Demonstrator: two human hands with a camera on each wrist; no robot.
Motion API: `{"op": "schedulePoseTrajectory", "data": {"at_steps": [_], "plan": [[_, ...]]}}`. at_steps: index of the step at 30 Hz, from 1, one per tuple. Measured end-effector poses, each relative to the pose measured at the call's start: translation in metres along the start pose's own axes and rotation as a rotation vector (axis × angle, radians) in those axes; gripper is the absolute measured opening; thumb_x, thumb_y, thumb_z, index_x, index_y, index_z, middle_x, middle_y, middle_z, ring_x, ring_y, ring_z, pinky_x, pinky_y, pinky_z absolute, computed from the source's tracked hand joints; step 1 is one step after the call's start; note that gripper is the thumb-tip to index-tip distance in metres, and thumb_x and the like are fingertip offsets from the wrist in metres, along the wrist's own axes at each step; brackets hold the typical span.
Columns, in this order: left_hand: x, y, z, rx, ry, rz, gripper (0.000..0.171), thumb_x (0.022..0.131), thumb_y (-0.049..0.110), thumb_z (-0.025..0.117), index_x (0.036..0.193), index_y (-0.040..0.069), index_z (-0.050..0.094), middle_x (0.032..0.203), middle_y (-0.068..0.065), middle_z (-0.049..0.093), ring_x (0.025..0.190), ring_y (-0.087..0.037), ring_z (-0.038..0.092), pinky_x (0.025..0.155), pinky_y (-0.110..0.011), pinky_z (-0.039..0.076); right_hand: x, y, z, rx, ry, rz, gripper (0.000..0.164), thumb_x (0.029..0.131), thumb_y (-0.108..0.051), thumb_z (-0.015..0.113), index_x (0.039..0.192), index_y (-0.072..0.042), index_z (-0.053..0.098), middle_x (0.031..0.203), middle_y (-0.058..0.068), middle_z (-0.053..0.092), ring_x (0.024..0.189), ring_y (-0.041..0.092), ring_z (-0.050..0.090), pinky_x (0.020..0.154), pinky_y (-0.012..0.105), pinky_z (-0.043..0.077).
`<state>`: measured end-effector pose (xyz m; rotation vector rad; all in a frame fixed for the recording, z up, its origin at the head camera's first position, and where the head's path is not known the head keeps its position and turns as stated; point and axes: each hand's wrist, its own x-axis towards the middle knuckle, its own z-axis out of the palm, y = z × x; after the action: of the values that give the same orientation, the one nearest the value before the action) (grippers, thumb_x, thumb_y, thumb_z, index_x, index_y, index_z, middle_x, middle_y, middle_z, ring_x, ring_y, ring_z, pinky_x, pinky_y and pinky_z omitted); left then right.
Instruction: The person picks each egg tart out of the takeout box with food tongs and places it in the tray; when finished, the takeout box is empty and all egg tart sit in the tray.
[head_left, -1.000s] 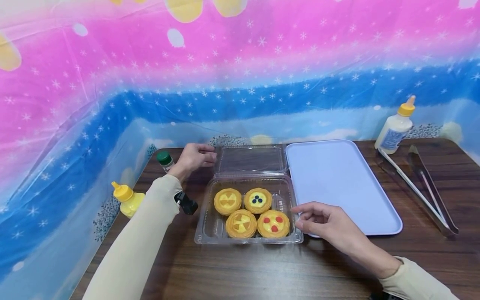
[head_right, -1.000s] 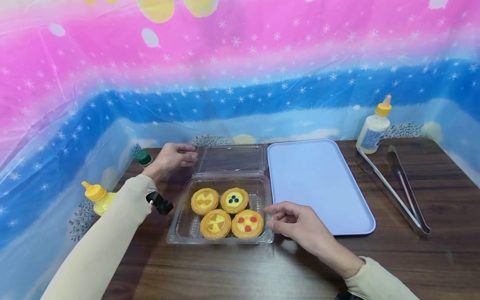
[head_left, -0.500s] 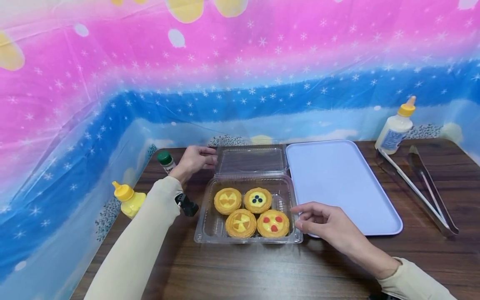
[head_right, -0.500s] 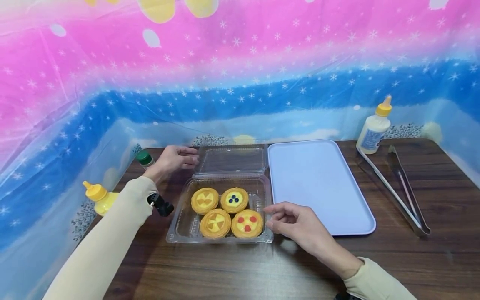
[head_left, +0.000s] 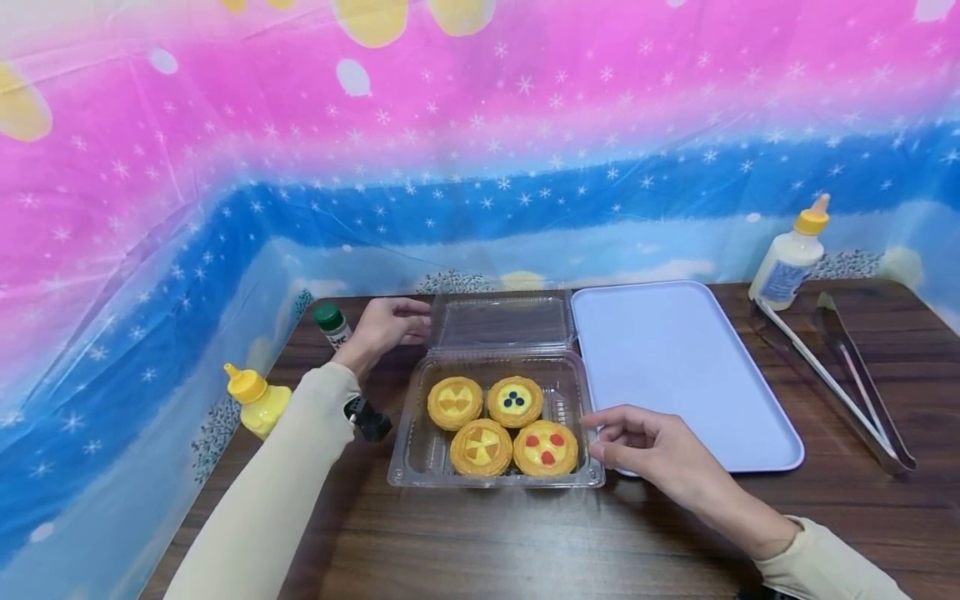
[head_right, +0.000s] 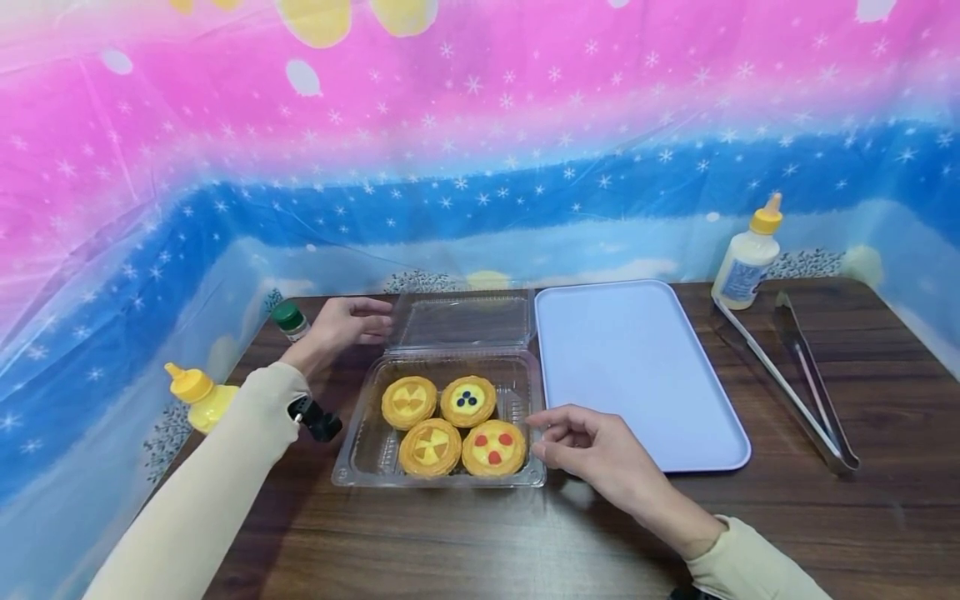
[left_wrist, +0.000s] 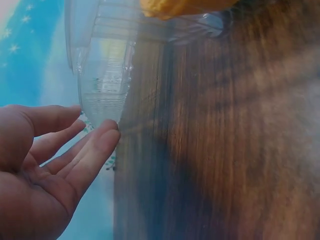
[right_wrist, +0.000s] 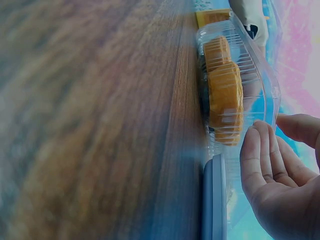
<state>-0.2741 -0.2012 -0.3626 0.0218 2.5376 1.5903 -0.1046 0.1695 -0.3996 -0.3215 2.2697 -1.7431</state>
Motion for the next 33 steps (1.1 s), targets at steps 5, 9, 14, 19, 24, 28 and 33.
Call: {"op": "schedulePoseTrajectory", "data": {"at_steps": [5, 9, 14, 19, 24, 28, 33], "plan": [[-0.012, 0.001, -0.003, 0.045, 0.013, 0.026, 0.033, 0.096, 0.010, 0.062, 0.127, 0.001, 0.060, 0.117, -0.020, 0.064, 0.101, -0.033, 0.066, 0.085, -0.041, 0.054, 0.000, 0.000, 0.000, -0.004, 0.003, -0.001, 0.037, 0.086, -0.031, 0.075, 0.119, -0.016, 0.067, 0.096, 0.010, 0.067, 0.085, 0.024, 0.066, 0.072, 0.034, 0.055], [-0.024, 0.001, -0.006, 0.062, 0.025, 0.021, 0.032, 0.095, 0.013, 0.064, 0.126, 0.004, 0.062, 0.117, -0.018, 0.065, 0.100, -0.031, 0.067, 0.085, -0.042, 0.054, 0.000, 0.000, 0.000, 0.000, 0.005, 0.005, 0.038, 0.086, -0.031, 0.075, 0.119, -0.015, 0.067, 0.096, 0.010, 0.067, 0.084, 0.023, 0.066, 0.071, 0.034, 0.055], [-0.040, 0.002, -0.006, 0.035, 0.013, 0.031, 0.035, 0.092, 0.016, 0.068, 0.124, 0.004, 0.063, 0.114, -0.019, 0.066, 0.094, -0.031, 0.069, 0.083, -0.044, 0.055, 0.000, 0.000, 0.001, 0.007, 0.005, 0.018, 0.039, 0.086, -0.031, 0.075, 0.120, -0.015, 0.067, 0.095, 0.011, 0.066, 0.083, 0.023, 0.066, 0.070, 0.034, 0.055], [-0.054, 0.000, -0.003, -0.039, -0.031, 0.036, 0.038, 0.090, 0.016, 0.072, 0.123, 0.000, 0.061, 0.110, -0.021, 0.066, 0.093, -0.032, 0.069, 0.085, -0.049, 0.053, 0.000, 0.000, 0.000, 0.005, -0.003, 0.019, 0.039, 0.086, -0.032, 0.074, 0.120, -0.014, 0.066, 0.095, 0.011, 0.066, 0.083, 0.023, 0.065, 0.070, 0.034, 0.054], [-0.065, -0.006, -0.003, -0.125, -0.078, 0.044, 0.037, 0.089, 0.014, 0.072, 0.121, -0.002, 0.061, 0.106, -0.021, 0.068, 0.091, -0.030, 0.070, 0.083, -0.046, 0.055, 0.001, -0.001, -0.001, 0.007, -0.016, 0.020, 0.040, 0.087, -0.033, 0.073, 0.122, -0.014, 0.065, 0.097, 0.012, 0.067, 0.084, 0.024, 0.065, 0.071, 0.035, 0.054], [-0.071, -0.011, -0.002, -0.189, -0.108, 0.037, 0.035, 0.089, 0.011, 0.071, 0.120, -0.003, 0.061, 0.106, -0.019, 0.069, 0.092, -0.030, 0.069, 0.081, -0.043, 0.056, 0.002, -0.001, -0.002, 0.020, -0.020, 0.023, 0.041, 0.087, -0.032, 0.074, 0.122, -0.013, 0.065, 0.098, 0.012, 0.067, 0.085, 0.025, 0.066, 0.071, 0.035, 0.055], [-0.073, -0.020, 0.002, -0.237, -0.125, 0.045, 0.038, 0.088, 0.009, 0.073, 0.121, -0.004, 0.061, 0.109, -0.021, 0.068, 0.095, -0.031, 0.068, 0.082, -0.042, 0.056, 0.002, 0.000, -0.003, 0.031, -0.026, 0.023, 0.042, 0.086, -0.032, 0.074, 0.123, -0.013, 0.065, 0.099, 0.013, 0.066, 0.086, 0.026, 0.066, 0.072, 0.036, 0.055]]}}
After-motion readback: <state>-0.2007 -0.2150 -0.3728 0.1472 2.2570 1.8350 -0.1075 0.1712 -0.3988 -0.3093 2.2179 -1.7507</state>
